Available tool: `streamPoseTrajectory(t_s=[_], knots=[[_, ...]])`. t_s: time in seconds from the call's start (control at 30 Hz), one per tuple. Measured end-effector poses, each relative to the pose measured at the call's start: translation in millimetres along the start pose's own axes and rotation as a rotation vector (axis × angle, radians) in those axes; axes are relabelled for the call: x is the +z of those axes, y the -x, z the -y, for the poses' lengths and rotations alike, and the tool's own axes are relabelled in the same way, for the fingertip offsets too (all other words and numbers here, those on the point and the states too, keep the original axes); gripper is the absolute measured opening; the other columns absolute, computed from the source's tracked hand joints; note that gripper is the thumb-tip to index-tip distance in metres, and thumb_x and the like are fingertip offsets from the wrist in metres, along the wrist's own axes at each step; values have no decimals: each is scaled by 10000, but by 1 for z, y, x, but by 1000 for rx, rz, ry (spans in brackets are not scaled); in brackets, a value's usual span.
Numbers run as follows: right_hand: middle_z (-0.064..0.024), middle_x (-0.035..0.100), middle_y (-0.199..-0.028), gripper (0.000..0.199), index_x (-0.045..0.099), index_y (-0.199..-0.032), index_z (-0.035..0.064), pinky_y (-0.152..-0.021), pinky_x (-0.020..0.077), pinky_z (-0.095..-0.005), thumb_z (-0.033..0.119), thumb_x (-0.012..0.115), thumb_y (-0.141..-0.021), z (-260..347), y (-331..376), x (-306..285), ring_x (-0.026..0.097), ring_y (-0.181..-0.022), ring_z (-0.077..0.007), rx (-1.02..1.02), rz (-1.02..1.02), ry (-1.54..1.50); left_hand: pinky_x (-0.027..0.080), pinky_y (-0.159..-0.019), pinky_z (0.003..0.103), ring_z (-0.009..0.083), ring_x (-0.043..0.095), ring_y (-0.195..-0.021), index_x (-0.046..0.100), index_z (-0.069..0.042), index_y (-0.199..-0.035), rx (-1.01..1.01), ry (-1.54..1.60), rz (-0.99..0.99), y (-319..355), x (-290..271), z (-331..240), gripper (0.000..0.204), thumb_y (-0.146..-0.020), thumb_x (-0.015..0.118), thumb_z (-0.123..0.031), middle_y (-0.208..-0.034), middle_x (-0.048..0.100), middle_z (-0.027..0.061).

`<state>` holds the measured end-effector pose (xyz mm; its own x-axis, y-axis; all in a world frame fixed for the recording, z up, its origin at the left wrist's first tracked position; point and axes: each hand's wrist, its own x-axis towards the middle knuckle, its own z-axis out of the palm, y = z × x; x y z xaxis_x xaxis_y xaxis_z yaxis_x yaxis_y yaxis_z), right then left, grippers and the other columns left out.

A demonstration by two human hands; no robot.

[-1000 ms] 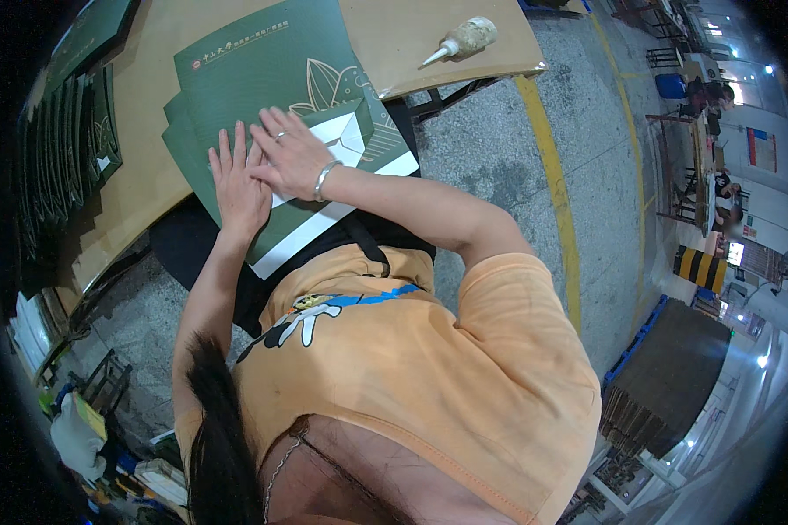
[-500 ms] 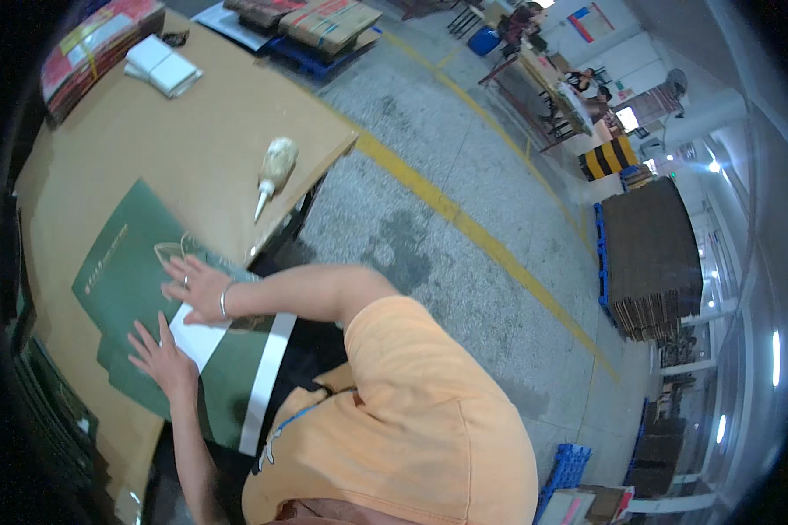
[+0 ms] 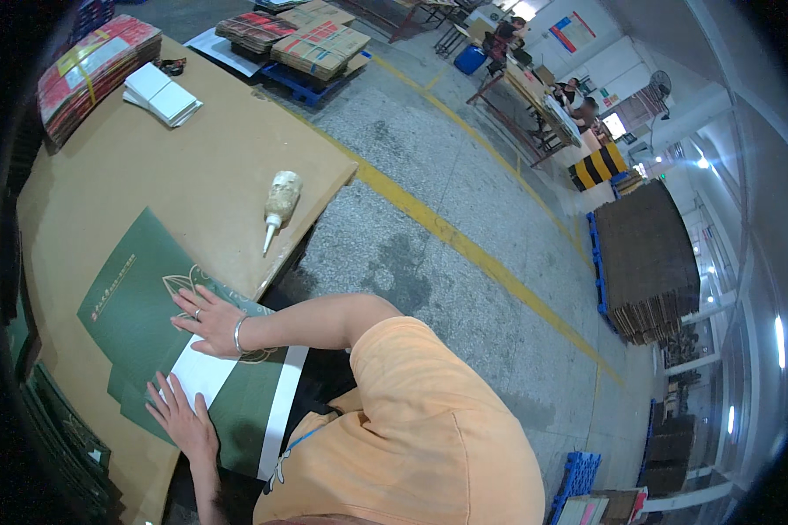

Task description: The recorder is folding and gluing large green paper folders at a workbench.

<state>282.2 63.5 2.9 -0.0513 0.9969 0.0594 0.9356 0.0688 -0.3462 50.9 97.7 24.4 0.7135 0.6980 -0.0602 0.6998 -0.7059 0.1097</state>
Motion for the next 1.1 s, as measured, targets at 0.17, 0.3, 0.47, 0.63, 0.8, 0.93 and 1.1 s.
streamPoseTrajectory(t_s=[0.17,0.3,0.47,0.63,0.8,0.93,1.1], knots=[[-182,238,-1526,565,387,-1410,56,-1169,50,-494,340,460,-927,46,-8,25,135,-1446,-313,183,-34,104,74,-1161,524,338,142,-1438,336,-78,-1446,-19,-8,-129,6,20,4,548,-976,373,-358,-1544,241,101],[-146,351,-1480,532,438,-1370,50,-1168,67,-506,363,421,-940,64,-5,32,223,-1422,-292,-79,66,-253,88,-1159,513,324,181,-1430,362,-96,-1438,-39,93,-39,2,8,2,495,-992,348,-311,-1538,268,75],[-122,324,-1501,542,417,-1389,69,-1163,103,-505,367,445,-938,-18,33,-4,215,-1426,-277,-57,13,7,75,-1153,527,303,164,-1438,353,-108,-1446,-24,4,-74,7,10,2,496,-989,350,-300,-1551,224,96],[-97,289,-1521,530,412,-1395,108,-1147,140,-530,346,476,-927,-19,31,-1,208,-1426,-283,99,7,86,62,-1141,560,316,148,-1441,323,-117,-1462,-89,-69,-11,9,11,1,519,-981,380,-305,-1562,184,110],[-194,447,-1331,446,511,-1183,23,-1051,304,-524,179,616,-778,-9,32,-19,384,-1279,-372,125,-302,-110,108,-1126,577,393,179,-1415,318,-90,-1452,-119,159,-306,29,35,8,646,-896,565,-307,-1531,222,189],[-203,511,-1236,445,520,-1142,-2,-977,403,-438,91,684,-739,-10,80,-33,488,-1140,-387,101,-433,-144,158,-1119,563,407,239,-1385,384,-29,-1394,-72,359,-325,63,20,-21,668,-827,660,-251,-1491,281,209],[-180,499,-1265,505,535,-1199,63,-1010,381,-470,60,653,-709,-21,90,-32,472,-1185,-371,-51,-345,-123,226,-1104,543,391,326,-1331,424,-14,-1358,-123,331,-369,63,-1,-24,624,-776,635,-95,-1406,396,167]])
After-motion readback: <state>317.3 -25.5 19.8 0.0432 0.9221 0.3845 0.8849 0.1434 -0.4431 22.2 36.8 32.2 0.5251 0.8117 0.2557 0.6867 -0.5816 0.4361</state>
